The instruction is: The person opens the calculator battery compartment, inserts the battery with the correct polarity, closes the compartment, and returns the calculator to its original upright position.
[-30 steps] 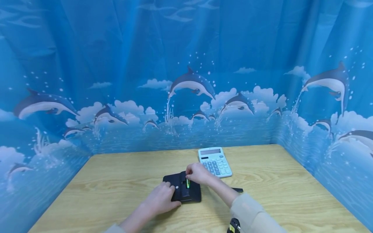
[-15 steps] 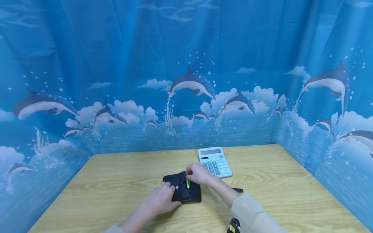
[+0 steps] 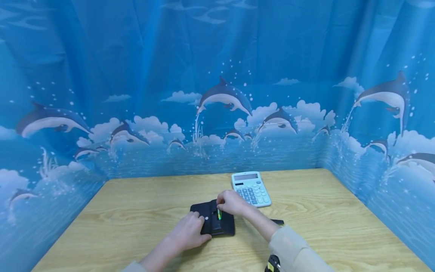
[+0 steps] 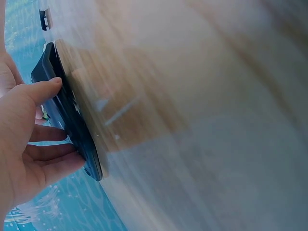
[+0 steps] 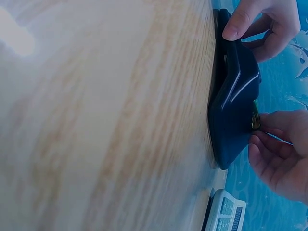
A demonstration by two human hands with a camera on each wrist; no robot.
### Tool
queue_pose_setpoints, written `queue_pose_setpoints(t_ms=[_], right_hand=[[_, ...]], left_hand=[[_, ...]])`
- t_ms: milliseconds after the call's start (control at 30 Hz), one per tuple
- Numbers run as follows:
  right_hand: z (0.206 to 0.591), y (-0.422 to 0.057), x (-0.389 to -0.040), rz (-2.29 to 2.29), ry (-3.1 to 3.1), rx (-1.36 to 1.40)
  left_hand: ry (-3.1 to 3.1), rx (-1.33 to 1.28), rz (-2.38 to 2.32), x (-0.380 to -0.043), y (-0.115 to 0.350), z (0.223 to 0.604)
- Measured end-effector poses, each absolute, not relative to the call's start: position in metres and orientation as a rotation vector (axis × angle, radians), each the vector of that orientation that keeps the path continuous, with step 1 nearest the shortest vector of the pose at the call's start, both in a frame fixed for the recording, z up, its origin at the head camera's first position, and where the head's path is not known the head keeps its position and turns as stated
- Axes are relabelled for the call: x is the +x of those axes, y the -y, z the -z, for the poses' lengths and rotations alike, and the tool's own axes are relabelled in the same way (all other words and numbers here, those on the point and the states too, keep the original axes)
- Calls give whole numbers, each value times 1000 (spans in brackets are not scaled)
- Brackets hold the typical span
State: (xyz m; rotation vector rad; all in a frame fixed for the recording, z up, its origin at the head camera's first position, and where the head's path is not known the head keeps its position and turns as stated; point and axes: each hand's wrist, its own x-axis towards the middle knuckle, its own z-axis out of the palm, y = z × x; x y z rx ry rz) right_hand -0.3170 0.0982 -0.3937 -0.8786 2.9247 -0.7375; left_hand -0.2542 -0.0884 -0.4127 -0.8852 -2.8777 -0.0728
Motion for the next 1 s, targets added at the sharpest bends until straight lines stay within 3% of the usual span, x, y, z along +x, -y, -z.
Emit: queue_pose_setpoints(t_ms=[1000], right_hand=[[394,-95,-312,559,-2994,-946]], left_hand=[[2838,-882,85,-254,89,414]])
